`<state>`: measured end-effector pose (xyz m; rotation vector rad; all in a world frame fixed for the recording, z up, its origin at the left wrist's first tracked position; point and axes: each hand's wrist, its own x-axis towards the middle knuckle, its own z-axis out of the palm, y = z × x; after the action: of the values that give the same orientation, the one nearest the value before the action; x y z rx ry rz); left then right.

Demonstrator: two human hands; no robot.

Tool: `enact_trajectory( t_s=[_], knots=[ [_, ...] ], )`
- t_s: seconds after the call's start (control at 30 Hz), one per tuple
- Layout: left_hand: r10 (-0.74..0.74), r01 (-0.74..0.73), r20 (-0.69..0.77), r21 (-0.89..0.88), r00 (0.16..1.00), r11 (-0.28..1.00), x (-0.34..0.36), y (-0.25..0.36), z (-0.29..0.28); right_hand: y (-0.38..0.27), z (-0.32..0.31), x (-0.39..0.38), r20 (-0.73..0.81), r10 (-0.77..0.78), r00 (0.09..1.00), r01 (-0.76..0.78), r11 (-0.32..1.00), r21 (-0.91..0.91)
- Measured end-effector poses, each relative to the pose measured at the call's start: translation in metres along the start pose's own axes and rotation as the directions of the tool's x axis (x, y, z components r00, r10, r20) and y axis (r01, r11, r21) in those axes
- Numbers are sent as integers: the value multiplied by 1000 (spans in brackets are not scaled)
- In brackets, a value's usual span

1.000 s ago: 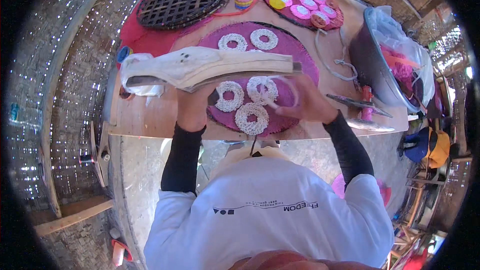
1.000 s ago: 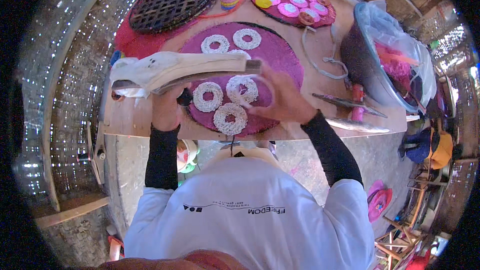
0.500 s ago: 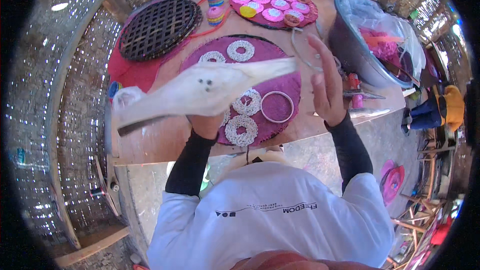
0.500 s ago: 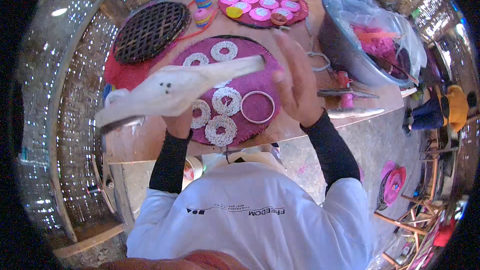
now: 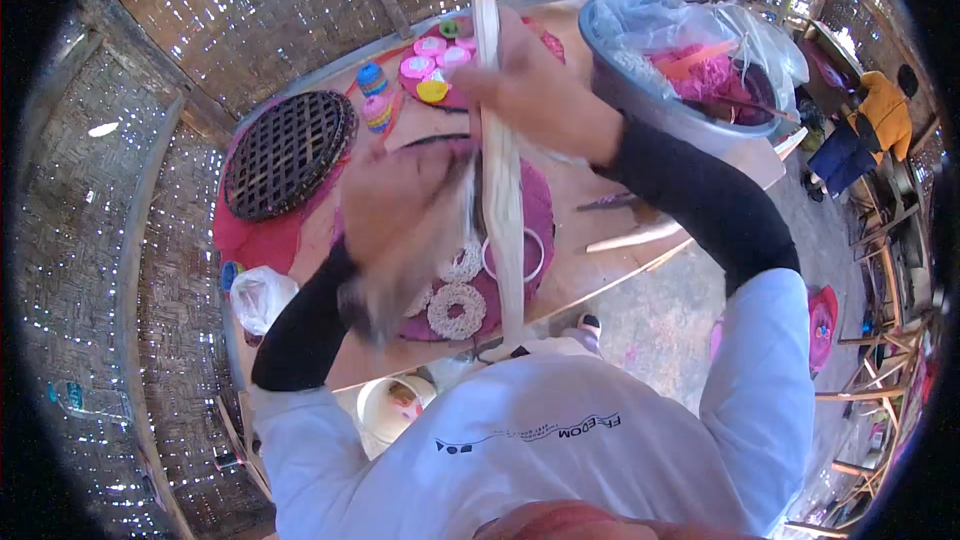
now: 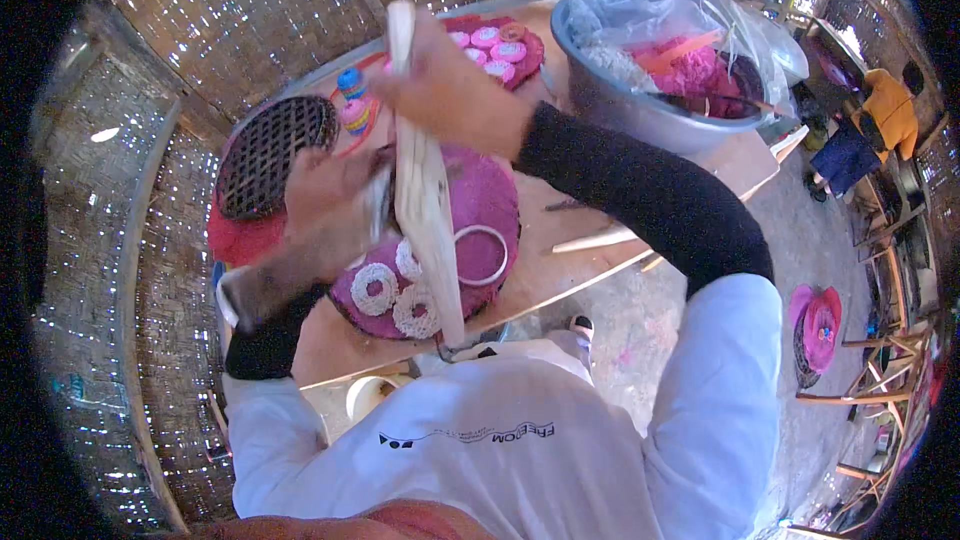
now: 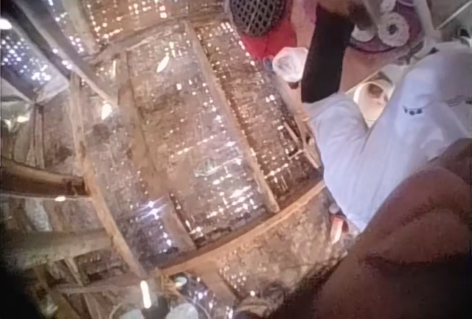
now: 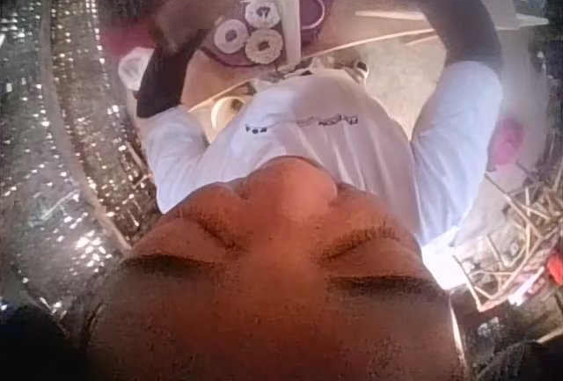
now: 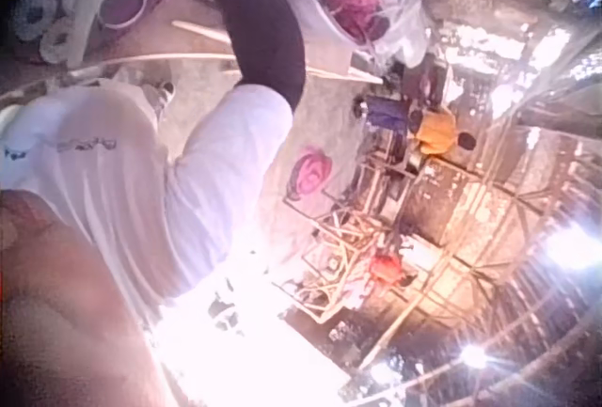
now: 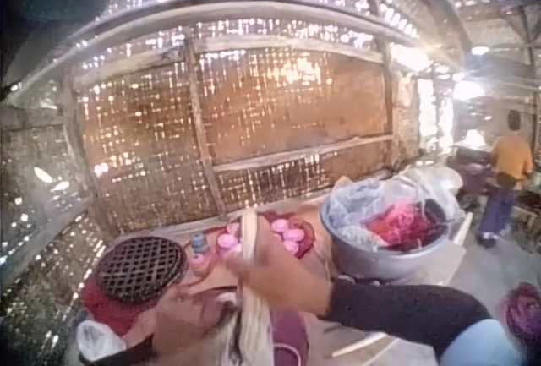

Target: The person prepares decorative food items by applying white and pink paste to a wooden base and circular molds using a spatula.

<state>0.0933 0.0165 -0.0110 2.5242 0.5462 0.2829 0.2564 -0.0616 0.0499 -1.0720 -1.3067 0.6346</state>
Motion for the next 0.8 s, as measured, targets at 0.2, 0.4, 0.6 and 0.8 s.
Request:
enact_trajectory(
  t_s=[0.2,0.4,0.6,0.8],
  knots=[
    [407,-389,-237,120,882,913,-20,41,5,-49,-16,-57,289,-297,910,383,869,-313],
    [244,-171,-317,241,917,955,-27,9,38,-44,-139,-100,-139,-298,944,246,920,-304],
    [264,-351,-433,-133,862,927,-3,5,78,-25,-172,-81,-552,-373,746,605,726,326],
    [371,-391,-552,86,747,916,18,7,93,8,-170,-67,-770,-319,553,663,728,175]
  ],
)
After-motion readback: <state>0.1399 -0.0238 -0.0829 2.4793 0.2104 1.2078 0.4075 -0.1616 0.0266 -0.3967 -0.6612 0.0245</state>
